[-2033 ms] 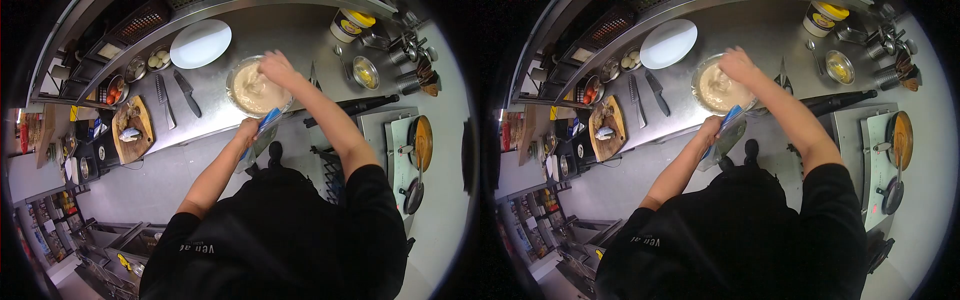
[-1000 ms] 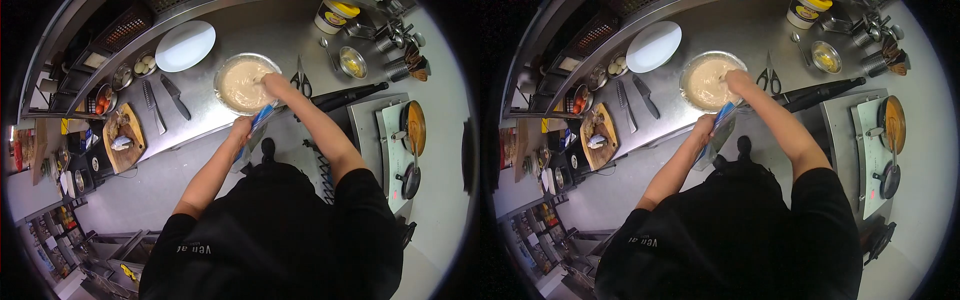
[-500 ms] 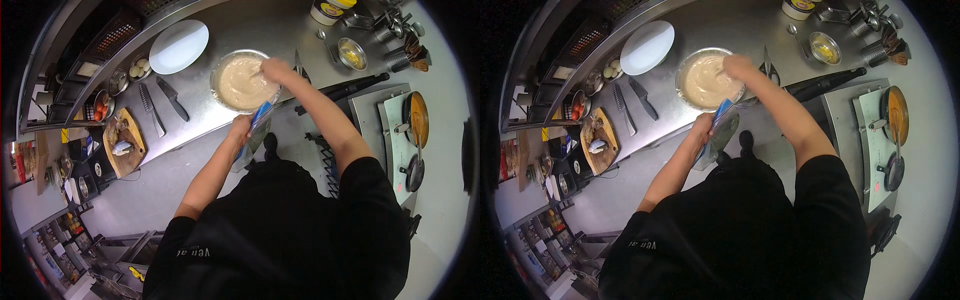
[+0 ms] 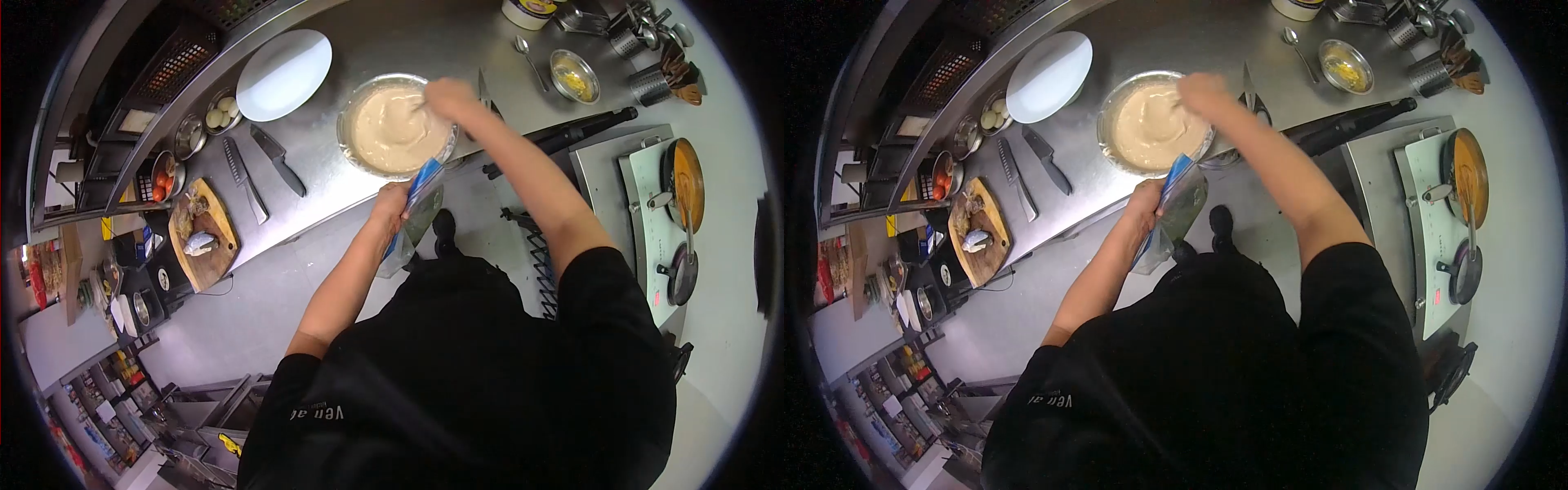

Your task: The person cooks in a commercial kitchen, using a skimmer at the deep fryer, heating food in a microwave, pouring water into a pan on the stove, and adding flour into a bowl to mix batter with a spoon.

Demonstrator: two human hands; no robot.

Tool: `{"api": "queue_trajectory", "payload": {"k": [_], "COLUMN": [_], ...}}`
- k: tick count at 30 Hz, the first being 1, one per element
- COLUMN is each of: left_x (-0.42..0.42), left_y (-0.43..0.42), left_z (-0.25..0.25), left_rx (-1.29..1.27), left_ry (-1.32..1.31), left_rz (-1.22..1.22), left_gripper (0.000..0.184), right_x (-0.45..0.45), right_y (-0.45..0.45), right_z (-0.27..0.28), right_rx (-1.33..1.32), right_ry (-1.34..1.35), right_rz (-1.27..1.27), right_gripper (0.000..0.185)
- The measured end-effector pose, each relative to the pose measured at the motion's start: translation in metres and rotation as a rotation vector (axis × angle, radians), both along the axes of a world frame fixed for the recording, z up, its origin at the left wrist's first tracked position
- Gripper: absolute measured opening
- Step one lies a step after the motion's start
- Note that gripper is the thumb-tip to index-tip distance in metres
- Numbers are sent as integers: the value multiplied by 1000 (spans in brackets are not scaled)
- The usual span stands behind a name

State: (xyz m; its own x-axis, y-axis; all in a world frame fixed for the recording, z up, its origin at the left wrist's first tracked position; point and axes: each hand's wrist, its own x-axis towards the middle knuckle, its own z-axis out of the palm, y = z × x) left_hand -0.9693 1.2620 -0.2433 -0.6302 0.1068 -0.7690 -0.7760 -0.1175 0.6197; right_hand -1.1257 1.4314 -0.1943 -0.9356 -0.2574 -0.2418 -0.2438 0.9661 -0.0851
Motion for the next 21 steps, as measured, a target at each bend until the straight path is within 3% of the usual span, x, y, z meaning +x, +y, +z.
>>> {"api": "queue_trajectory", "payload": {"k": [1, 4, 5, 6, 8, 10, 12, 14, 16, 18, 20, 21], "left_x": [0, -2, -1, -1, -2, -3, -2, -1, -1, -3, -1, -1], "left_y": [0, -2, 0, 0, 0, 0, -2, 1, 2, 0, -2, -2], "left_z": [1, 3, 2, -2, -11, -3, 3, 6, 6, 7, 6, 3], "left_rx": [10, 0, -13, -12, 23, 14, -3, 4, 22, 38, 8, 1], "left_ry": [3, 2, 0, -3, -8, 14, 22, 3, 3, 15, 38, 17], "left_rz": [-10, 0, 15, 14, 17, -5, -24, 19, 8, 7, -38, -7], "left_gripper": [31, 31, 31, 31, 31, 31, 31, 33, 33, 34, 34, 35], "right_x": [-4, 14, 14, 10, -1, -1, 7, 1, -7, -2, 10, 1], "right_y": [-11, -3, 5, 5, -2, -13, -5, 4, -5, -23, -17, -1], "right_z": [-31, 26, 50, 42, 7, -10, 18, 38, 25, 20, 29, 38], "right_rx": [-108, 125, 72, 73, -32, -166, 142, 56, 12, -42, 140, 102], "right_ry": [-86, -249, -215, -219, 40, -11, -206, -265, 6, 33, -146, -184], "right_rz": [-15, 70, 8, 6, -27, 27, 76, 60, 3, 45, 69, 66], "right_gripper": [32, 26, 26, 26, 30, 29, 26, 26, 31, 29, 26, 27]}}
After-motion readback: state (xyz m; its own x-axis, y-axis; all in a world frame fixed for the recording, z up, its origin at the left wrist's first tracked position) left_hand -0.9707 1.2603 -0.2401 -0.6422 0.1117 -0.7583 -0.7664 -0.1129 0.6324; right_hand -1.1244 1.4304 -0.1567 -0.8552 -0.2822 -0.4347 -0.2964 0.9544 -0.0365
